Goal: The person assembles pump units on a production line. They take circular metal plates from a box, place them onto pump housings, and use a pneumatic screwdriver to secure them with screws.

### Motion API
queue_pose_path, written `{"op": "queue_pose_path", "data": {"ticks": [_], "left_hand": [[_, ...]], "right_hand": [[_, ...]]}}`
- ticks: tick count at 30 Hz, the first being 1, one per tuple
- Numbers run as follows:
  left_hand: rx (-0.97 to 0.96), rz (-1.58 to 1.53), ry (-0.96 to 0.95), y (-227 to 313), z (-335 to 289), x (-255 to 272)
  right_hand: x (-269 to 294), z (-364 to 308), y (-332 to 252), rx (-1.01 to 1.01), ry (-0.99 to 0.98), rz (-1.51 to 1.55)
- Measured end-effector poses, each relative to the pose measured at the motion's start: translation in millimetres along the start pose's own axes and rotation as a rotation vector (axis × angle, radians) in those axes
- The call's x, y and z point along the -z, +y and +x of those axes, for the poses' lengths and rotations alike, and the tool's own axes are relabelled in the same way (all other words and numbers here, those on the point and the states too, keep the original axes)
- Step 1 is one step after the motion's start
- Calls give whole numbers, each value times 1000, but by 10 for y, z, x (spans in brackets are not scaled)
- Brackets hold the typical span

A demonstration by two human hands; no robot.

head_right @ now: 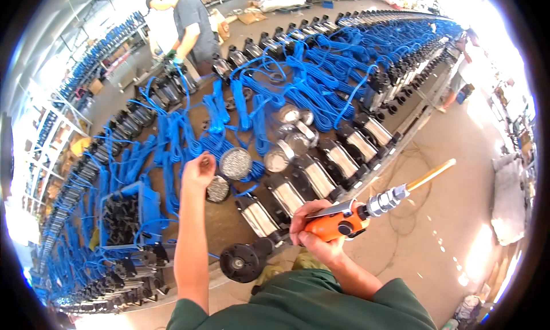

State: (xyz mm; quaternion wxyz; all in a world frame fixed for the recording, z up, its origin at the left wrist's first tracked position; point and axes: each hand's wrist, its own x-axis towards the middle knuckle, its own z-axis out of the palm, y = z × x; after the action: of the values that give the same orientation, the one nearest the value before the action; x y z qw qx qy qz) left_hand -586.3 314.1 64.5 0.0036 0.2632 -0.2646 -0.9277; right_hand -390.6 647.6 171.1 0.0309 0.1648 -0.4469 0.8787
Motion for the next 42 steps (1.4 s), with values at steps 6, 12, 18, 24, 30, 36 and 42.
{"op": "queue_pose_path", "data": {"ticks": [6, 12, 18, 24, 30, 36, 42], "left_hand": [[241, -451, -248, -262, -2417, -306], [114, -511, -484, -269, -3661, -389], [181, -477, -606, 40, -3933, -331], [149, -432, -571, 232, -4137, -213], [140, -431, -559, 195, -4208, -192], [-290, -581, -534, -65, -4094, -9], [-232, -322, 294, -429, -3342, 692]], "right_hand": [[44, -188, 100, -65, 137, -2], [29, -247, 391, -169, 48, 69], [6, -234, 512, -224, -64, 49], [-40, -186, 609, -286, -181, 29], [-7, -143, 674, -315, -203, 97], [-93, -40, 663, -309, -199, 104], [-304, 61, 659, -197, -202, 114]]}}
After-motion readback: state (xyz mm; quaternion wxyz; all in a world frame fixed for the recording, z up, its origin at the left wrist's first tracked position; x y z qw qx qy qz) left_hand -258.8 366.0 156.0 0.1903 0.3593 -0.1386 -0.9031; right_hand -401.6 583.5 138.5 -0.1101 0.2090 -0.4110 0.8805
